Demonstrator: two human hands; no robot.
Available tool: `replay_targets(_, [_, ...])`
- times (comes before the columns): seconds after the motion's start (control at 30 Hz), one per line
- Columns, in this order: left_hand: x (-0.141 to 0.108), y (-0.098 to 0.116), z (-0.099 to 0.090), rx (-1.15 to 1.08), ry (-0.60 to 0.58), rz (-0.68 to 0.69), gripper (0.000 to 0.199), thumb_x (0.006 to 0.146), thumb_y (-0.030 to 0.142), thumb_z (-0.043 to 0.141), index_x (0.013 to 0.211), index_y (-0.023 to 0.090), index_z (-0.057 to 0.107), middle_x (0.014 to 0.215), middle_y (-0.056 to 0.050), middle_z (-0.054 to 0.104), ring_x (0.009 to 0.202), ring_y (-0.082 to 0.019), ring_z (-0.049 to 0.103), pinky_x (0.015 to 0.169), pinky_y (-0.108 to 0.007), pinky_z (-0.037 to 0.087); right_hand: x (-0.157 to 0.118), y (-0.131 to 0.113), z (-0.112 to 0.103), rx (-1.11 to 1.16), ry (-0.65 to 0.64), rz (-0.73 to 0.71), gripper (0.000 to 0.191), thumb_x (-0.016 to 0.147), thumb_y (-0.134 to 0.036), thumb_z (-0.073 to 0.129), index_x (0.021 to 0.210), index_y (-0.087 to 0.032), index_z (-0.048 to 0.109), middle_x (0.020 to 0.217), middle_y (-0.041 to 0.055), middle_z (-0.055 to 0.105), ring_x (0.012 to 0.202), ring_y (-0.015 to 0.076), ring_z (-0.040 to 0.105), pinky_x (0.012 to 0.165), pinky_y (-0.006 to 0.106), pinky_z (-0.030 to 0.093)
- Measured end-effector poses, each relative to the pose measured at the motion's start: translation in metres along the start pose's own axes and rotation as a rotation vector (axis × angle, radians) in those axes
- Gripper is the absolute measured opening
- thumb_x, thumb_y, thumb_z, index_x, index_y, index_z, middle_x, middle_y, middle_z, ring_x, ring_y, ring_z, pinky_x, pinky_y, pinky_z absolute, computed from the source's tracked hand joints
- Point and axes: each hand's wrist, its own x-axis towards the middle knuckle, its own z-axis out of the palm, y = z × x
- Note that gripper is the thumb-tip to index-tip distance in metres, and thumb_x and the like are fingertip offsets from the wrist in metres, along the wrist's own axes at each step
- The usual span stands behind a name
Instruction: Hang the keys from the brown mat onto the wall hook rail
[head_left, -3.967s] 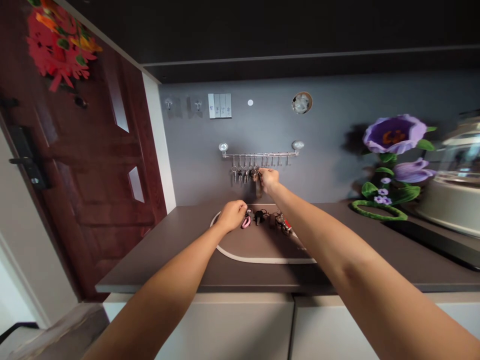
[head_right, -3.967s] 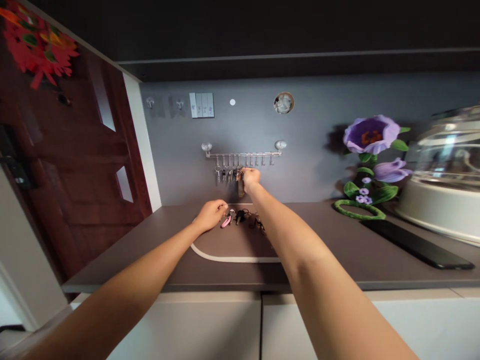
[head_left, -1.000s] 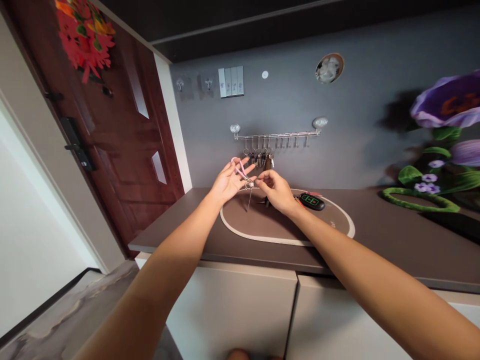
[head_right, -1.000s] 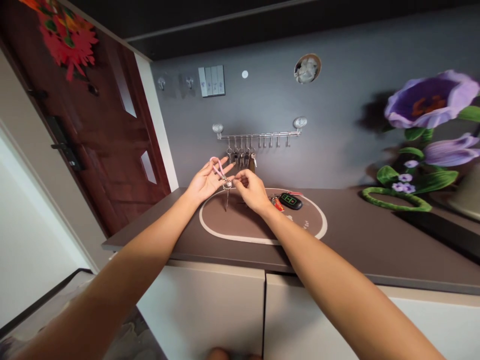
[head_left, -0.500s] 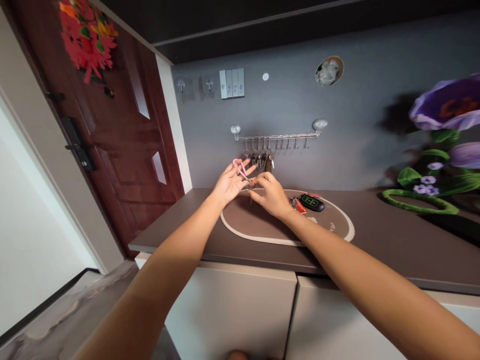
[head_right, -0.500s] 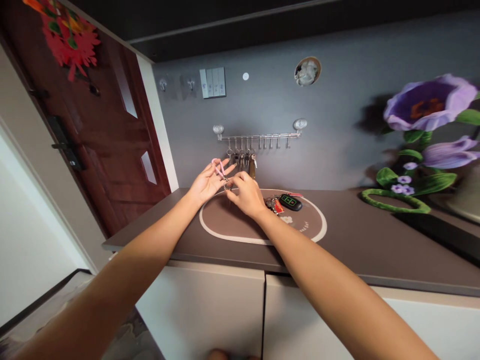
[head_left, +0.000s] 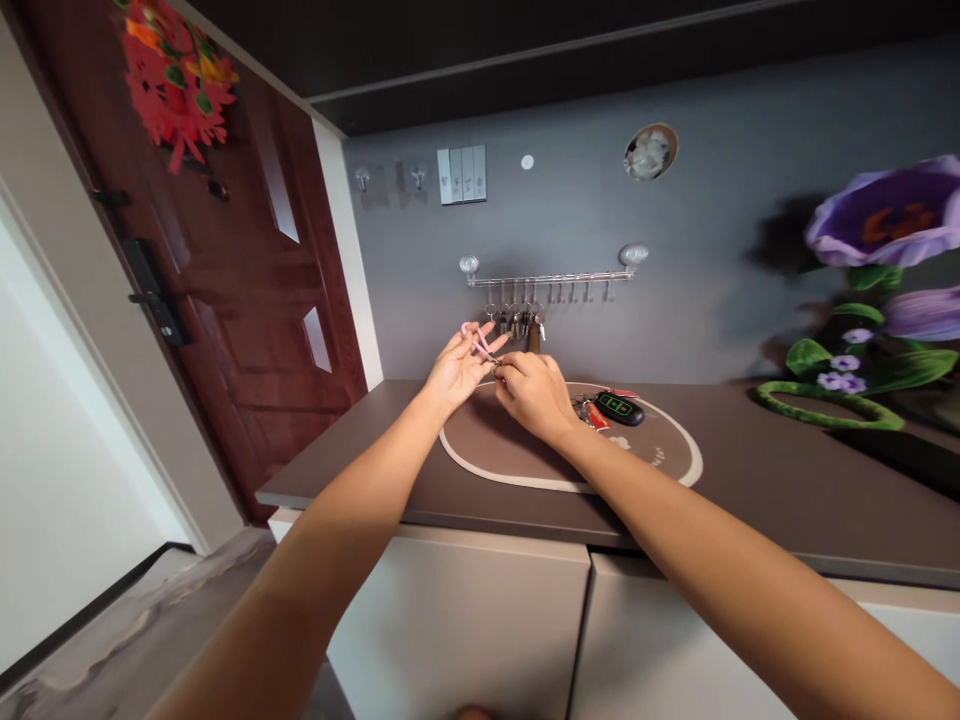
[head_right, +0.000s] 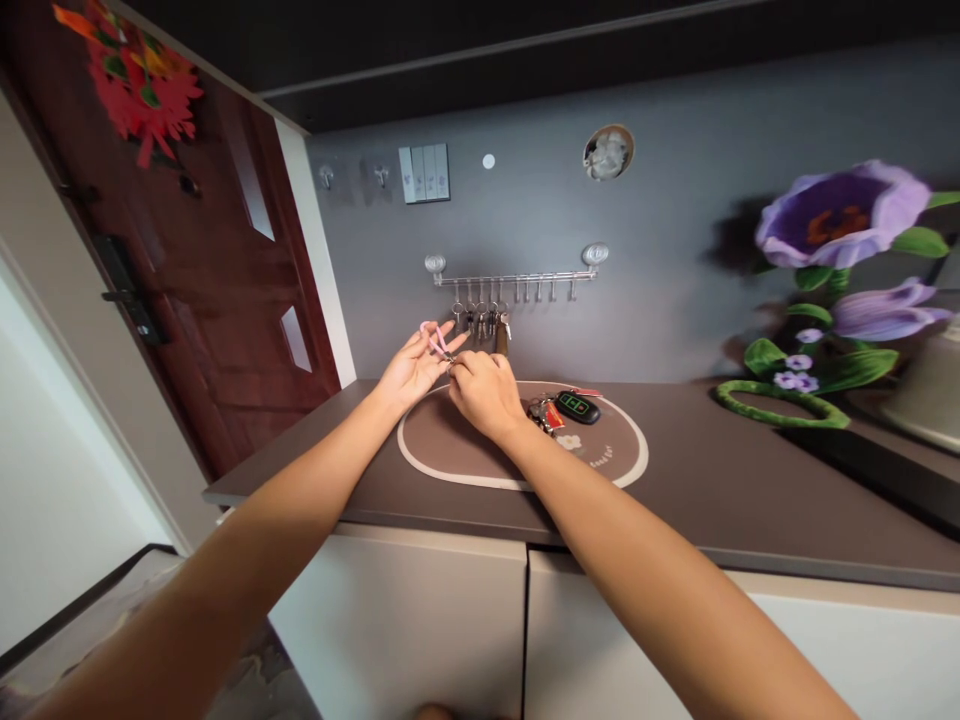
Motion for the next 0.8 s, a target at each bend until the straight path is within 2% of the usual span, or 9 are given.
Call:
replay_targets(0.17, [0.002, 0.0, -0.005, -0.014, 0.013, 0.039, 0.005, 0.081, 0.016, 0.047, 0.086, 0.015, 0.049, 0.119, -0.01, 0.052, 0.11, -0.025, 0.049, 0.09, -0.046, 0.041, -0.001, 0.007, 0.001, 0.134, 0.03, 0.053, 0.017, 0.081, -0.023, 0.043, 0.085, -0.017, 0.059, 0.095, 0.0078, 0.058, 0.086, 0.018, 0.05, 0.074, 0.031, 0.035])
replay_targets(0.27, [0.004, -0.001, -0.008, -0.012, 0.076, 0.051, 0.001, 0.08, 0.015, 0.048, 0.081, 0.014, 0.048, 0.11, -0.012, 0.056, 0.106, -0.024, 0.053, 0.089, -0.043, 0.042, -0.002, 0.014, 0.002, 0.276, 0.068, 0.13, 0.016, 0.081, -0.024, 0.043, 0.082, -0.018, 0.058, 0.09, 0.0076, 0.056, 0.083, 0.0176, 0.051, 0.075, 0.031, 0.037])
replay_targets(0.37, [0.006, -0.002, -0.009, 0.001, 0.164, 0.024, 0.005, 0.08, 0.015, 0.049, 0.075, 0.012, 0.049, 0.097, -0.012, 0.061, 0.101, -0.021, 0.056, 0.089, -0.039, 0.043, -0.001, 0.019, 0.002, 0.416, 0.119, 0.247, 0.016, 0.081, -0.024, 0.042, 0.077, -0.017, 0.056, 0.082, 0.0072, 0.056, 0.08, 0.0173, 0.051, 0.074, 0.03, 0.039])
replay_targets(0.53, [0.007, -0.003, -0.011, 0.03, 0.267, -0.097, 0.005, 0.077, 0.015, 0.051, 0.074, 0.011, 0.053, 0.079, -0.011, 0.063, 0.089, -0.02, 0.061, 0.085, -0.034, 0.047, 0.0, 0.022, 0.001, 0.58, 0.131, 0.446, 0.018, 0.082, -0.029, 0.039, 0.076, -0.018, 0.052, 0.073, 0.0042, 0.057, 0.072, 0.016, 0.051, 0.07, 0.029, 0.038])
replay_targets(0.67, [0.007, -0.006, -0.014, 0.069, 0.313, -0.235, 0.006, 0.075, 0.016, 0.05, 0.074, 0.011, 0.052, 0.08, -0.014, 0.063, 0.084, -0.021, 0.062, 0.081, -0.036, 0.049, 0.0, 0.022, 0.002, 0.685, 0.131, 0.489, 0.019, 0.081, -0.033, 0.04, 0.079, -0.018, 0.05, 0.073, 0.0025, 0.056, 0.067, 0.014, 0.049, 0.067, 0.027, 0.038])
replay_targets(0.8, [0.006, -0.01, -0.016, 0.183, 0.293, -0.373, 0.007, 0.073, 0.017, 0.05, 0.077, 0.012, 0.054, 0.084, -0.013, 0.063, 0.082, -0.021, 0.062, 0.08, -0.039, 0.048, 0.001, 0.023, 0.004, 0.764, 0.157, 0.523, 0.02, 0.08, -0.036, 0.041, 0.079, -0.017, 0.049, 0.073, 0.0019, 0.054, 0.067, 0.0131, 0.048, 0.066, 0.026, 0.038])
